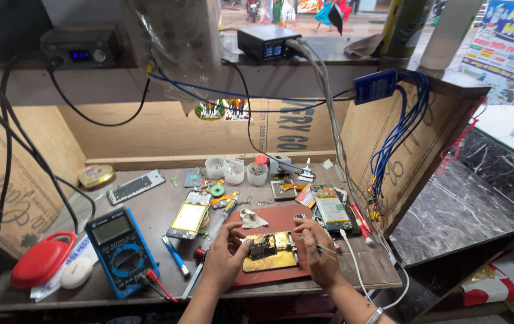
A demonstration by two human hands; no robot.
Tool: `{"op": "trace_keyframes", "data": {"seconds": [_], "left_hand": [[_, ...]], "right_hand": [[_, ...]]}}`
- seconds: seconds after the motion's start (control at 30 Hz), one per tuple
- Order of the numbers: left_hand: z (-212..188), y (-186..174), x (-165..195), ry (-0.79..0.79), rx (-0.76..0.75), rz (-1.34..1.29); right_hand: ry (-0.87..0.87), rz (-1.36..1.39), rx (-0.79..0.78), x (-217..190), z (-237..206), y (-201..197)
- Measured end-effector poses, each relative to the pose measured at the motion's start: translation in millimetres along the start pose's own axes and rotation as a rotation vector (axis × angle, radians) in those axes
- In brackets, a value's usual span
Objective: The person works at a repair bench on a disassembled smartphone, manipulating the exposed motherboard with tweezers and fingers, repositioning the board on a gold-colored plate, then fitting the board into the phone body and connecting a charging cable to test the assembled phone.
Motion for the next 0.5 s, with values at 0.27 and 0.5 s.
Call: {"op": "trace_keyframes", "data": {"seconds": [0.27, 0.5], "left_hand": [[-3, 3, 5, 0.039, 0.007, 0.055], [-11, 3, 4, 0.102, -0.035, 0.116]], "right_hand": [[-0.018, 0.043, -0.007, 8, -2, -2], [0.060, 0.098, 0.010, 6, -6, -3]]}}
Point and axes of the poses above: each hand's wrist, its own z-axis towards the middle knuckle, its own y-axis out of the palm, x = y × z, the point moved 3 cm from there along z, towards the middle knuckle, and after that the axes turned 15 degrees about y, right-handed, at the moved point
